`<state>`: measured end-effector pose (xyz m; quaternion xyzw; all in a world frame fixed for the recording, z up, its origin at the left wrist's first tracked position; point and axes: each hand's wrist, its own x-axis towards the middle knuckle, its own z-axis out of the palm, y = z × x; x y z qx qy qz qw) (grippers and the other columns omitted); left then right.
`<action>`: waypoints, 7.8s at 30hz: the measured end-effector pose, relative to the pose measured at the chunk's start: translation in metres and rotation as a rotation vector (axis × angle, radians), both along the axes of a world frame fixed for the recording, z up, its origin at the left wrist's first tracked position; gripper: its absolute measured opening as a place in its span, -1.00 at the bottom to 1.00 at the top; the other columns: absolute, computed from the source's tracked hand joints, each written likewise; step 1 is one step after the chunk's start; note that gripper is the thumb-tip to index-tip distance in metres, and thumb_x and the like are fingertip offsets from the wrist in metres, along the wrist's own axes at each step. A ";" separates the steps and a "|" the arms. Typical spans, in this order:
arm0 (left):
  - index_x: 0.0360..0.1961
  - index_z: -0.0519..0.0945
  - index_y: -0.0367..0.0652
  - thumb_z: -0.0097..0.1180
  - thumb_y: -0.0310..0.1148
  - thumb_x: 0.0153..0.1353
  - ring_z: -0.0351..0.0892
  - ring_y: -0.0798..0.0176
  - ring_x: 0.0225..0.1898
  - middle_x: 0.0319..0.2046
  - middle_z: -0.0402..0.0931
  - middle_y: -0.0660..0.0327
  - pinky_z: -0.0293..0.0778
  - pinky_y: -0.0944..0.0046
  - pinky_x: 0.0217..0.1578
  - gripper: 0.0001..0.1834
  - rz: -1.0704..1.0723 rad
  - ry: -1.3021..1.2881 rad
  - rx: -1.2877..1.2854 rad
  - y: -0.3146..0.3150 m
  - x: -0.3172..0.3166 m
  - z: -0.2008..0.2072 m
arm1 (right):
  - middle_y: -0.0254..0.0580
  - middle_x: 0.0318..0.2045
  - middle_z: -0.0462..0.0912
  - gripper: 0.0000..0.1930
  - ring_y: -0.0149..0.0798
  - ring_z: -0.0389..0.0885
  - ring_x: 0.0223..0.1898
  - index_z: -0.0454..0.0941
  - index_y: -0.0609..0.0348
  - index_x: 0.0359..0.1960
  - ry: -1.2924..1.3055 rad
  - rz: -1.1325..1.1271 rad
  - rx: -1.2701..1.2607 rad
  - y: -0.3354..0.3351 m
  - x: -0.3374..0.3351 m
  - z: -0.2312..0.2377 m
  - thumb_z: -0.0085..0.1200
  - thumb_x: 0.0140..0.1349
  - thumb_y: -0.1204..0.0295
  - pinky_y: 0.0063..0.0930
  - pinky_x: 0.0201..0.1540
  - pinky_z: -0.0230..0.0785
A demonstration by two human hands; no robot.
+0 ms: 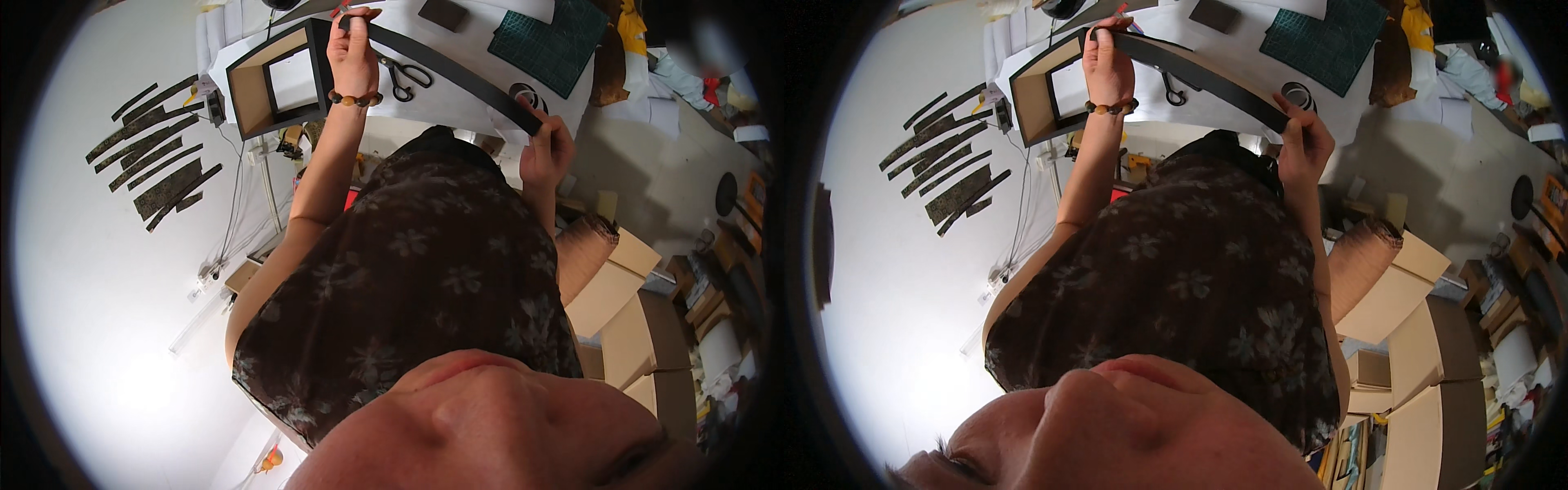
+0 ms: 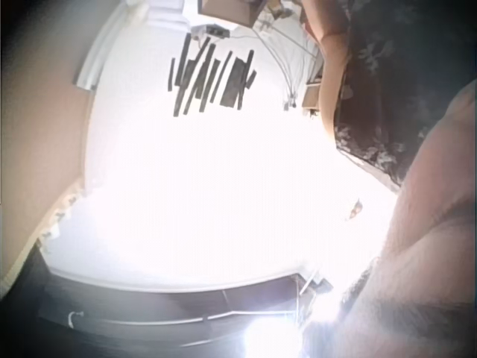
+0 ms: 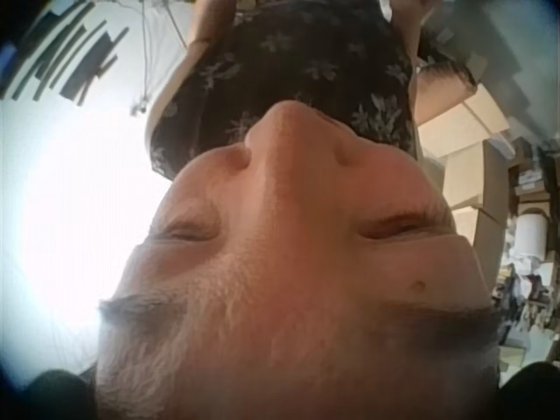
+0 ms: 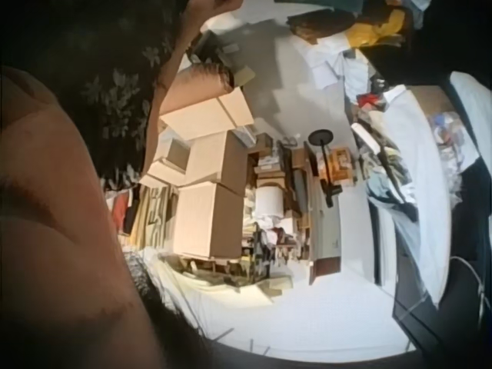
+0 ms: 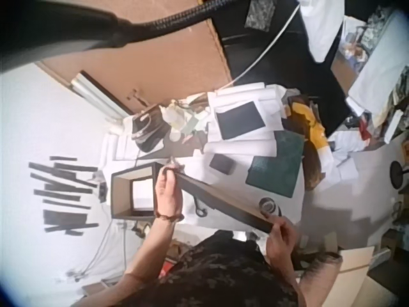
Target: The person assembles a cardboard frame by applying black tape to its edges. They smooth the tape, trim excess with scissors, and press the taped edges to secure them.
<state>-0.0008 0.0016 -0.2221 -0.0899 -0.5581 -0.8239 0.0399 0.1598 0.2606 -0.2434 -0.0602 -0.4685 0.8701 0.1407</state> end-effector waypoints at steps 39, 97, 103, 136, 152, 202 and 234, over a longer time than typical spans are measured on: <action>0.04 0.59 -0.12 0.17 -0.29 0.05 0.38 0.05 0.14 0.10 0.48 0.13 0.00 0.03 0.24 -0.54 -0.161 0.899 -1.213 0.120 0.107 0.050 | -0.56 -0.57 0.38 -0.79 -0.64 0.28 -0.48 0.46 0.21 -0.47 0.001 0.024 0.135 0.003 0.003 0.003 0.08 0.31 0.41 -0.65 -0.30 0.30; -0.18 0.53 -0.29 0.16 -0.69 0.08 0.51 0.47 -0.21 -0.18 0.59 0.26 0.40 0.47 -0.14 -0.75 -0.744 -0.012 -0.403 -0.008 -0.055 -0.039 | -0.61 -0.70 0.17 -0.64 -0.62 0.04 -0.61 0.34 0.04 -0.65 -0.564 0.264 0.660 0.180 0.070 0.077 0.09 0.29 0.25 -0.61 -0.51 -0.15; -0.19 0.54 -0.29 0.18 -0.70 0.09 0.53 0.47 -0.25 -0.27 0.60 0.29 0.43 0.48 -0.19 -0.76 -0.767 -0.042 -0.331 -0.015 -0.062 -0.042 | -0.60 -0.69 0.18 -0.66 -0.63 0.06 -0.61 0.35 0.06 -0.63 -0.530 0.159 0.580 0.173 0.087 0.079 0.10 0.29 0.30 -0.62 -0.53 -0.17; 0.06 0.48 -0.11 0.36 -0.34 -0.11 0.45 0.09 -0.01 -0.15 0.50 0.14 0.21 0.01 0.21 -0.38 -0.302 0.906 -1.483 0.006 -0.036 0.021 | -0.35 -0.21 0.59 -0.81 -0.52 0.46 -0.18 0.58 0.30 -0.18 -0.405 0.251 0.277 0.101 0.037 -0.038 0.04 0.32 0.42 -0.60 -0.02 0.27; -0.13 0.54 -0.14 0.27 -0.26 0.03 0.52 0.04 -0.13 -0.25 0.55 0.17 0.26 0.13 0.04 -0.63 -0.497 0.816 -1.415 0.045 -0.016 0.006 | -0.61 -0.58 0.29 -0.74 -0.63 0.20 -0.48 0.44 0.13 -0.55 -0.480 0.293 0.747 0.175 0.073 0.013 0.14 0.27 0.33 -0.66 -0.44 0.09; -0.36 0.48 -0.19 0.26 -0.47 -0.06 0.48 -0.01 -0.23 -0.45 0.43 0.14 0.25 0.03 0.14 -0.76 -0.666 0.842 -1.440 0.046 -0.018 0.008 | -0.51 -0.58 0.57 -0.72 -0.62 0.25 -0.70 0.64 0.09 -0.29 -0.425 0.493 0.769 0.094 0.027 0.010 0.10 0.28 0.15 -0.65 -0.67 0.14; -0.41 0.48 -0.16 0.25 -0.47 -0.06 0.48 0.00 -0.28 -0.46 0.43 0.19 0.21 0.04 0.07 -0.80 -0.660 0.788 -1.446 0.046 -0.018 0.008 | -0.51 -0.44 0.66 -0.75 -0.64 0.25 -0.66 0.65 0.11 -0.34 -0.375 0.413 0.620 0.094 0.028 -0.013 0.06 0.30 0.22 -0.68 -0.63 0.15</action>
